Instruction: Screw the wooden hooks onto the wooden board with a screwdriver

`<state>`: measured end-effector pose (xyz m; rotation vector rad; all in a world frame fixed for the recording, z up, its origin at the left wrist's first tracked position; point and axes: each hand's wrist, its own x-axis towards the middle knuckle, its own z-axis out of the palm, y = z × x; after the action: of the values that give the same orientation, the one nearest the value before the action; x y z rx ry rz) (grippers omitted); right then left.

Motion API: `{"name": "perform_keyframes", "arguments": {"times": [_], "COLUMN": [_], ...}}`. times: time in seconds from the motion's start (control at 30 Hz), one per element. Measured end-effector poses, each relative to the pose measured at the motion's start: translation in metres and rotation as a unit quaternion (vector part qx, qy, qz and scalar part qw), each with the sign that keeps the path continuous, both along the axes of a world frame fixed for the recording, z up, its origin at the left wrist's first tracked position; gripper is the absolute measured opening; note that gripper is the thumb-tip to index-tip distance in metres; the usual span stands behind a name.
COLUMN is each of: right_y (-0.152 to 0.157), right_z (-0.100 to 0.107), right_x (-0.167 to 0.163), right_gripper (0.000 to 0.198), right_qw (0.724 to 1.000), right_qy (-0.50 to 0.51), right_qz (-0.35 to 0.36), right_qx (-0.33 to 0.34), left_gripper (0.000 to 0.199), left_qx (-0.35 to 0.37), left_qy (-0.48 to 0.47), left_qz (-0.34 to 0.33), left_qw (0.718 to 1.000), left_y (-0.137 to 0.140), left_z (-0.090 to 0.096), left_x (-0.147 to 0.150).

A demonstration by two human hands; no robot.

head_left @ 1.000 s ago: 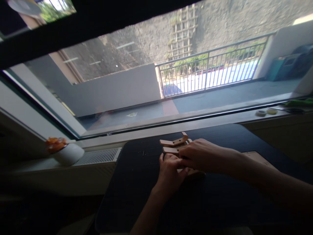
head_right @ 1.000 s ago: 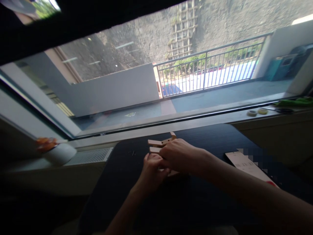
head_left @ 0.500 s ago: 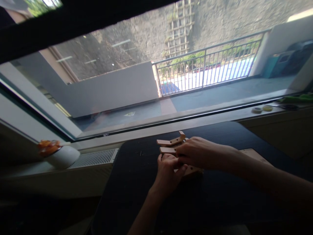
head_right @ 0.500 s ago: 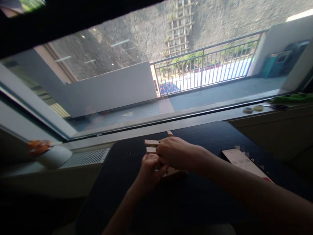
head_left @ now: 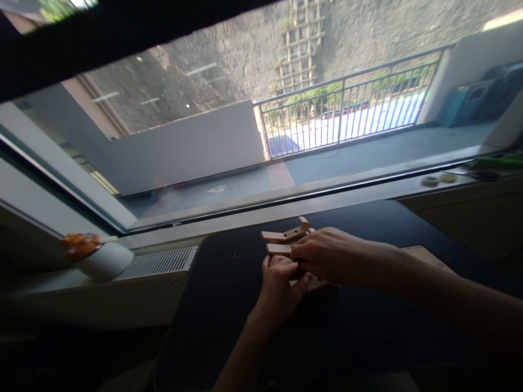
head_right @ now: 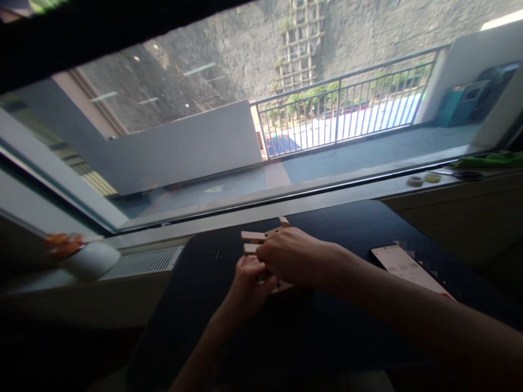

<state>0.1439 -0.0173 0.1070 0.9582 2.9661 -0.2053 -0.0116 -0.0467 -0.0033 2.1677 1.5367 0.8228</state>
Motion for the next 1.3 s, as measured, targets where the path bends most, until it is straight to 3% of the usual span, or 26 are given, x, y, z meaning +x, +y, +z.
{"name": "perform_keyframes", "arguments": {"times": [0.3, 0.6, 0.83, 1.0, 1.3], "right_y": [0.0, -0.001, 0.003, 0.002, 0.001], "right_z": [-0.009, -0.005, -0.012, -0.015, -0.004], "right_x": [0.001, 0.002, 0.001, -0.001, 0.001], "right_gripper": [0.016, 0.007, 0.011, 0.018, 0.012], "right_qw": [0.999, 1.0, 0.999, 0.998, 0.999], "right_qy": [0.017, 0.002, 0.001, 0.018, -0.022], "right_qz": [-0.023, -0.002, 0.014, -0.02, 0.046], "right_qx": [0.017, -0.011, 0.037, 0.054, 0.019], "left_gripper": [0.016, 0.009, 0.015, 0.015, 0.009], "left_qx": [-0.016, -0.018, -0.028, -0.04, -0.024], "left_qy": [-0.012, -0.004, -0.002, -0.006, 0.01], "left_qz": [-0.014, -0.012, -0.011, -0.01, -0.015], "left_qw": [1.0, 1.0, 1.0, 0.999, 1.0], "left_y": [-0.004, 0.0, -0.003, -0.005, -0.001], "left_z": [0.005, 0.0, 0.007, 0.01, -0.002], "left_x": [0.0, -0.002, -0.001, -0.001, -0.003]}}
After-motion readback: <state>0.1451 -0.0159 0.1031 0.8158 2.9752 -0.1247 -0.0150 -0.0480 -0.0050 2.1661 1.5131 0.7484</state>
